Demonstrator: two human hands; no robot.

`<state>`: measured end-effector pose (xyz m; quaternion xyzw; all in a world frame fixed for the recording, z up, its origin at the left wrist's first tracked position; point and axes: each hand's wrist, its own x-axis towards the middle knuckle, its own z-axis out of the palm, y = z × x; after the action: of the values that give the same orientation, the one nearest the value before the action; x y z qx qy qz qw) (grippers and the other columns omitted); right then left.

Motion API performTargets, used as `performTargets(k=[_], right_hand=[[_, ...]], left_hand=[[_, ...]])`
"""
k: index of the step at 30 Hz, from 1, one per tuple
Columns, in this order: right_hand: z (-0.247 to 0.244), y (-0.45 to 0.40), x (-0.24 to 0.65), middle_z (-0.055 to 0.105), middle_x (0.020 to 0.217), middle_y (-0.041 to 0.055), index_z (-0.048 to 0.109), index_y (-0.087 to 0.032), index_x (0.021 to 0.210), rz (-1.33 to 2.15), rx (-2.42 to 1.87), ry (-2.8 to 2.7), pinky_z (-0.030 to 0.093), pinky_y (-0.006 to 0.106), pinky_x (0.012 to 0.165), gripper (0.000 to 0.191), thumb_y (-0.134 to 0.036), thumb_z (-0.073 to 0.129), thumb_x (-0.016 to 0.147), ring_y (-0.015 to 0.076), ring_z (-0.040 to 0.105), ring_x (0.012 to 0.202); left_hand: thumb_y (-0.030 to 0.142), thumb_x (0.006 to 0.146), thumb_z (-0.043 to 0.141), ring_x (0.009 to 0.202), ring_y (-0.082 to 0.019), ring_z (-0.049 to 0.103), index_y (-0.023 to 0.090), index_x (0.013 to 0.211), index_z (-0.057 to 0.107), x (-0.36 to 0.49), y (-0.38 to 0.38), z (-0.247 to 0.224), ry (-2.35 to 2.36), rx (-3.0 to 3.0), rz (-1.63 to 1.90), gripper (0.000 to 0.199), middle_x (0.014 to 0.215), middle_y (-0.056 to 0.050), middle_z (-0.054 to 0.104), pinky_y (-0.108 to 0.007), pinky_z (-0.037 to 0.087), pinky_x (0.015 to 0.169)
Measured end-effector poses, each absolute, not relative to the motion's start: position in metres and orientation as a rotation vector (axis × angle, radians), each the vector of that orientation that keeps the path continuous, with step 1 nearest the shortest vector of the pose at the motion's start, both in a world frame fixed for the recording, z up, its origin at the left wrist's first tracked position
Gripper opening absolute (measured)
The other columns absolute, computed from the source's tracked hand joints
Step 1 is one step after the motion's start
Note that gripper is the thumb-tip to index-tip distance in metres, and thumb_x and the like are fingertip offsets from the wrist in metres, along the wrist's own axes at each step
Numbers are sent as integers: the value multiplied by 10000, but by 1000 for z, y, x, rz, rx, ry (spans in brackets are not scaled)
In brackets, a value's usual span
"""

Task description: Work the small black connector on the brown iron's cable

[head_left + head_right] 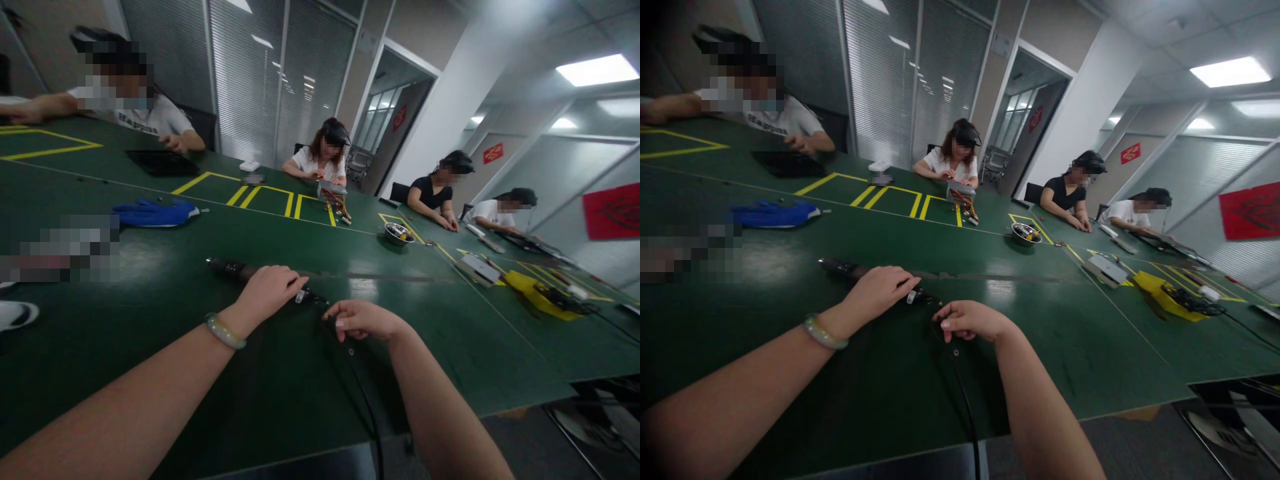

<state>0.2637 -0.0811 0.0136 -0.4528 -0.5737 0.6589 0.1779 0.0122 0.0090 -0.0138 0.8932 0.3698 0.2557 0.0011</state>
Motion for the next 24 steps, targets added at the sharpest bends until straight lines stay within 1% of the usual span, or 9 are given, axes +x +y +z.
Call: performTargets(k=[3,5,8,10,12,15,18,22,24], right_hand=[[14,-83,270,657,803,46,574,-121,1131,2004,-1235,-1623,310,134,421,515,-437,771,776,74,513,547],[11,-80,272,661,823,56,608,-119,1065,1985,-1274,-1587,370,134,449,465,-450,764,779,86,552,590],[2,-73,272,657,800,52,641,-115,982,1868,-1358,-1494,425,148,484,436,-468,773,763,80,538,578],[-6,-69,266,658,786,47,643,-119,947,1689,-1374,-1398,418,151,478,433,-475,785,747,72,505,557],[-13,-67,256,666,794,47,627,-127,918,1469,-1362,-1295,387,146,456,434,-485,790,735,69,478,549],[-21,-68,235,676,800,54,575,-142,867,1336,-1319,-1183,373,150,432,451,-499,804,712,74,468,536],[-22,-75,217,675,800,54,523,-158,835,1442,-1250,-1088,424,161,453,463,-487,821,703,78,498,540],[-21,-87,205,682,863,70,521,-159,882,1692,-1175,-1091,511,197,544,461,-507,789,746,98,584,609],[-20,-89,205,685,848,73,533,-155,896,1716,-1180,-1180,500,196,511,458,-536,754,771,96,575,566]], left_hand=[[485,990,317,845,-211,598,181,910,694,11,9,-15,1164,2810,796,491,868,-80,666,-340,403,785],[493,990,308,847,-206,594,176,913,695,11,9,-16,1166,2797,816,507,869,-81,662,-338,401,795],[496,987,318,872,-204,592,177,927,696,12,9,-17,1185,2778,832,498,882,-76,665,-339,401,812],[484,986,334,886,-206,592,195,961,694,12,8,-16,1190,2772,824,462,924,-66,675,-347,401,818],[474,984,352,907,-210,593,224,1039,681,13,6,-14,1178,2760,820,416,993,-54,683,-358,404,831],[472,962,416,1022,-220,580,259,1171,635,15,2,-10,1065,2757,845,370,1112,-43,671,-389,388,933],[430,923,509,1112,-221,552,267,1184,618,17,-2,-7,885,2783,834,327,1179,-27,647,-419,333,1039],[338,875,590,1066,-217,566,242,1112,617,21,-5,-7,784,2822,728,257,1126,-27,649,-387,384,988],[292,861,607,1033,-215,574,231,1066,618,23,-7,-7,772,2856,686,214,1079,-31,651,-372,401,954]])
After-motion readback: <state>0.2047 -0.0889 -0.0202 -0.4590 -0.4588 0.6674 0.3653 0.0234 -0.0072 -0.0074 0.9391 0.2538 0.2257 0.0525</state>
